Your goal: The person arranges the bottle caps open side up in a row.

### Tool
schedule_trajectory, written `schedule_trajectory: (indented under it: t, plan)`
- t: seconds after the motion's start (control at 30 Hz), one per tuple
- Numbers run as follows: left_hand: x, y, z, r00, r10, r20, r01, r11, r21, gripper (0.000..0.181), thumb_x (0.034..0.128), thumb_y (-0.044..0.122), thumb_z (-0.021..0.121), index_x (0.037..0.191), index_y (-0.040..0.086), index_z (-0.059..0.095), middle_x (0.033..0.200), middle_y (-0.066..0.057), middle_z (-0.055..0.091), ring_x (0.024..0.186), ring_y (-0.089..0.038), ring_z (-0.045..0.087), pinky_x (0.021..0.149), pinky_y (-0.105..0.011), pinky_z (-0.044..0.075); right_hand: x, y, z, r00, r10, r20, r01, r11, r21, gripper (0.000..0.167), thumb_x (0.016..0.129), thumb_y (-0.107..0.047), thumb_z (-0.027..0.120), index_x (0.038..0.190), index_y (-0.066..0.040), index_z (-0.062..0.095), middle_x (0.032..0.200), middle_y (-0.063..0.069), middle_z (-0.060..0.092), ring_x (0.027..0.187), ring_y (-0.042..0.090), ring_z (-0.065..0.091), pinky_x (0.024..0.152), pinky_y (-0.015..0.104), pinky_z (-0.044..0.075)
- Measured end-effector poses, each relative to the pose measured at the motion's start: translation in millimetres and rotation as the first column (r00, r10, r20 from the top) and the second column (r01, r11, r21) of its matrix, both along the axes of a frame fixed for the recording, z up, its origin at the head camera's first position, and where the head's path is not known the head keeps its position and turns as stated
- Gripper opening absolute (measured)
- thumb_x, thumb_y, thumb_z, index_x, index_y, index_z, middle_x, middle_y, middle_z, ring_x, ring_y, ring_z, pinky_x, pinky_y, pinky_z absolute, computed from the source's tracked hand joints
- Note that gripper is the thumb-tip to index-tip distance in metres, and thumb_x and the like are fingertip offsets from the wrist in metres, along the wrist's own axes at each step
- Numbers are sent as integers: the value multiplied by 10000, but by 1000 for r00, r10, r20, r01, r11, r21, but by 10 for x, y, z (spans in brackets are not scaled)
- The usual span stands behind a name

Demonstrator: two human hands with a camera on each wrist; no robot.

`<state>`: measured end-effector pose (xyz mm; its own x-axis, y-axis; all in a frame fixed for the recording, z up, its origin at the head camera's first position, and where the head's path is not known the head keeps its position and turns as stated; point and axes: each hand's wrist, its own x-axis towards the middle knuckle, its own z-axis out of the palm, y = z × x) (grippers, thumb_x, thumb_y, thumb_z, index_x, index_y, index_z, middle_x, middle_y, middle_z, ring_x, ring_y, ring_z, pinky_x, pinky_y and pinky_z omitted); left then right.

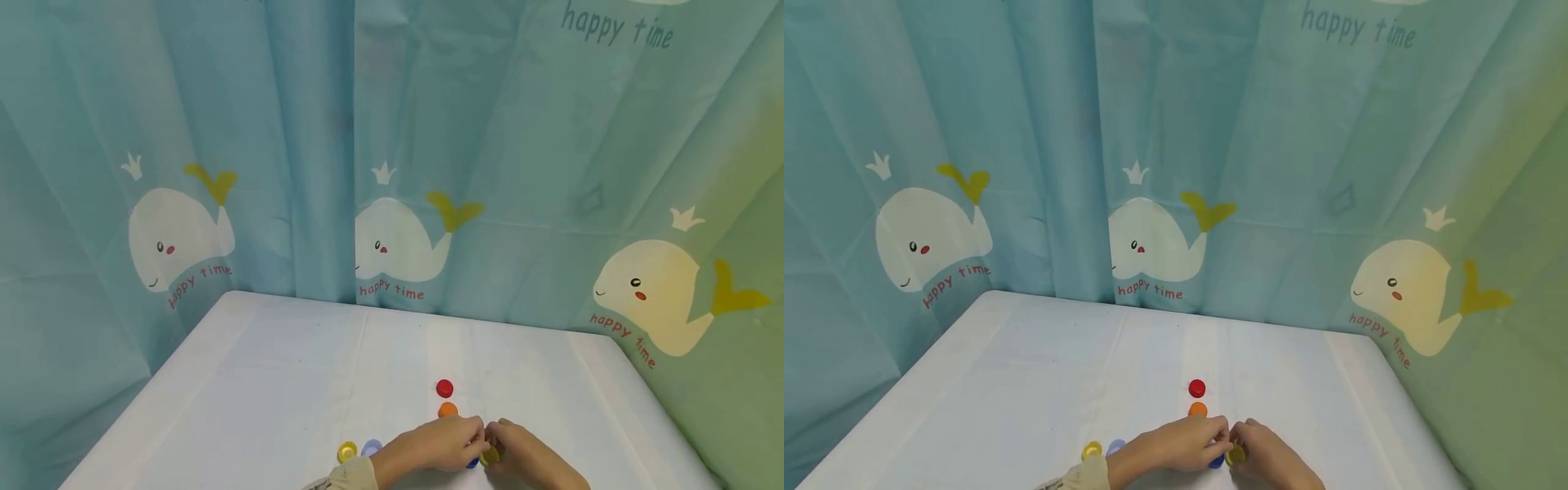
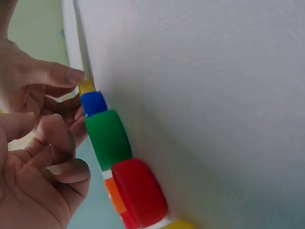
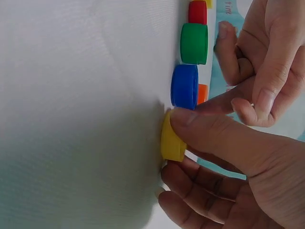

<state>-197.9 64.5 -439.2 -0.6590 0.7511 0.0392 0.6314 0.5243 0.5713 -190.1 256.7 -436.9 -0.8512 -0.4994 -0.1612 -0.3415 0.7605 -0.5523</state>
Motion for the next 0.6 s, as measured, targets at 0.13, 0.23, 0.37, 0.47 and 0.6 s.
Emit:
schedule_trajectory:
  t: [0.13, 0.23, 0.37, 0.47, 0.6]
  plan:
    - [-36, -31, 45, 998, 61, 8, -61, 998, 8, 143, 986, 237, 496, 922, 116, 536, 616, 115, 443, 464, 2, 377, 469, -127, 360, -11, -4, 21, 1000, -10, 9, 10, 1000, 16, 256, 743, -84, 766, 958, -37, 635, 800, -19, 531, 704, 106, 492, 671, 295, 486]
    - [-99, -73, 73, 995, 101, 8, -101, 994, 31, 136, 982, 229, 509, 927, 109, 544, 611, 102, 447, 469, -9, 389, 472, -131, 363, -38, -51, 60, 997, -61, 38, 59, 997, 53, 259, 764, -101, 749, 980, -18, 632, 818, -9, 557, 740, 166, 536, 725, 391, 508]
    - [-214, -183, 91, 987, 162, 21, -163, 982, 93, 123, 965, 212, 544, 902, 106, 545, 624, 84, 458, 498, -27, 408, 473, -154, 367, -89, -106, 126, 997, -80, 7, 80, 995, 67, 247, 811, -164, 723, 995, -25, 635, 863, 13, 586, 789, 217, 574, 732, 438, 510]
    - [-297, -301, 140, 970, 238, 51, -241, 967, 83, 124, 936, 220, 594, 914, 108, 545, 701, 69, 506, 559, -48, 444, 531, -167, 404, -135, -140, 160, 994, -77, -74, 82, 994, 71, 243, 825, -203, 723, 987, -41, 643, 885, 18, 598, 787, 210, 586, 709, 403, 521]
    - [-424, -461, 264, 949, 314, 11, -313, 948, -55, 200, 895, 258, 656, 994, 105, 575, 871, 14, 602, 700, -78, 519, 664, -199, 462, -190, -198, 187, 985, -122, -124, 135, 985, 106, 240, 809, -209, 741, 977, -63, 649, 870, 11, 596, 776, 191, 581, 708, 388, 525]
